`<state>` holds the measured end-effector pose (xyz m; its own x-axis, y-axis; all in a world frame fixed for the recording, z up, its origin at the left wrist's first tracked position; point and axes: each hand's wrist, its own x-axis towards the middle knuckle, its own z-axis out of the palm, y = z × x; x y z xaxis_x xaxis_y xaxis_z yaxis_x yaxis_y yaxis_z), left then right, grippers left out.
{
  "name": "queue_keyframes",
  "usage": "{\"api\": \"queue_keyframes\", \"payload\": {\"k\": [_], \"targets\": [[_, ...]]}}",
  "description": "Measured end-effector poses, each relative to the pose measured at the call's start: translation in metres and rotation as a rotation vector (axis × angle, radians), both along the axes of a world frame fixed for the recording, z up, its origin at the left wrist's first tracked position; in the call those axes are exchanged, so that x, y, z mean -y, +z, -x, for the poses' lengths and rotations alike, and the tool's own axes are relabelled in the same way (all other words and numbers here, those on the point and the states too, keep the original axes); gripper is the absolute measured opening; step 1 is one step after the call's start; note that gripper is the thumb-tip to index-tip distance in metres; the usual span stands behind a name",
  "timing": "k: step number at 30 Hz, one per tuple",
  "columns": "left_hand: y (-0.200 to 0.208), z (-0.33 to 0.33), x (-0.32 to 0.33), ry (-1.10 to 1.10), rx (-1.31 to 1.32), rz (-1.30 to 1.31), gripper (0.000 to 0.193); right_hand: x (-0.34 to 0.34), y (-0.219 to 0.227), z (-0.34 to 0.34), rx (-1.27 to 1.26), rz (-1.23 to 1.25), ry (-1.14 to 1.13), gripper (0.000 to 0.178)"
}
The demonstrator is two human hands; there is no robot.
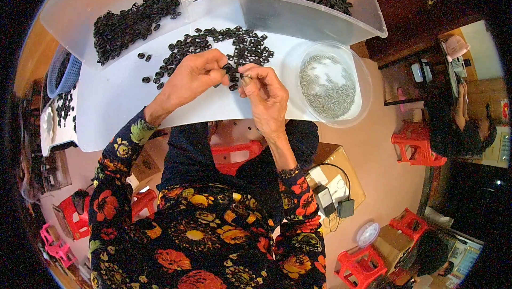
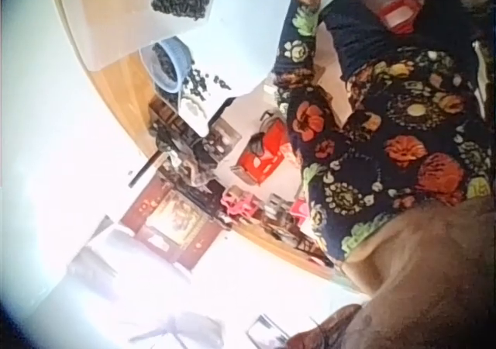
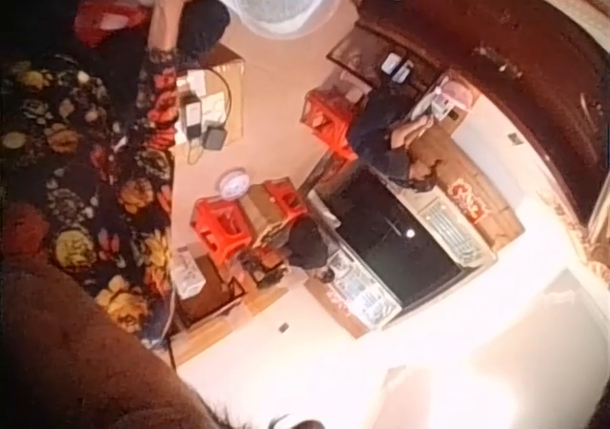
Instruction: The person inserts small pins into black plastic components by hand.
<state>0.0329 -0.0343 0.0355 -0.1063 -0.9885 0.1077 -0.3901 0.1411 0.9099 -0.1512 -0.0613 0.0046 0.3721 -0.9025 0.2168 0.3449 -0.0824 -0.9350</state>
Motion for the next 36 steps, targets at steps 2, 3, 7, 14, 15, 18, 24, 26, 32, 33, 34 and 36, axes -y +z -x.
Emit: {"api": "queue_keyframes", "payload": {"k": [2, 3, 7, 14, 15, 18, 24, 26, 32, 33, 34, 36], "targets": [[-0.001, 0.005, -0.001, -0.040, -0.386, -0.215, 0.013, 0.000, -0.001, 0.002, 0.001, -0.005, -0.011, 0.007], [-0.003, 0.006, -0.001, -0.044, -0.387, -0.218, 0.013, 0.001, -0.002, 0.003, -0.020, 0.017, -0.020, 0.007], [-0.005, 0.011, 0.000, -0.107, -0.462, -0.290, 0.015, 0.000, 0.000, 0.005, -0.043, 0.043, -0.045, 0.008], [-0.006, 0.017, -0.003, -0.068, -0.437, -0.299, 0.014, 0.001, -0.001, 0.004, 0.032, 0.021, -0.001, 0.008], [-0.008, 0.017, -0.002, -0.068, -0.437, -0.299, 0.014, 0.001, -0.002, 0.004, 0.052, 0.005, -0.006, 0.008], [-0.013, 0.016, -0.002, -0.032, -0.497, -0.298, 0.014, 0.000, -0.002, 0.004, 0.062, -0.010, -0.022, 0.008], [-0.012, 0.019, 0.000, 0.028, -0.516, -0.158, 0.012, 0.000, -0.005, 0.004, -0.042, -0.026, -0.026, 0.011], [-0.006, 0.021, 0.000, 0.089, -0.471, -0.193, 0.012, 0.001, -0.008, 0.005, -0.077, -0.013, -0.017, 0.013], [-0.010, 0.023, 0.003, 0.075, -0.656, -0.151, 0.009, 0.001, -0.010, 0.005, -0.059, 0.005, -0.053, 0.015], [-0.011, 0.023, 0.004, 0.074, -0.657, -0.151, 0.009, 0.002, -0.012, 0.004, -0.040, 0.012, -0.052, 0.015], [-0.012, 0.022, 0.004, 0.067, -0.656, -0.140, 0.008, 0.002, -0.013, 0.004, -0.020, 0.018, -0.049, 0.014], [-0.014, 0.022, 0.004, 0.060, -0.655, -0.128, 0.007, 0.001, -0.013, 0.003, -0.023, 0.019, -0.043, 0.013]]}}
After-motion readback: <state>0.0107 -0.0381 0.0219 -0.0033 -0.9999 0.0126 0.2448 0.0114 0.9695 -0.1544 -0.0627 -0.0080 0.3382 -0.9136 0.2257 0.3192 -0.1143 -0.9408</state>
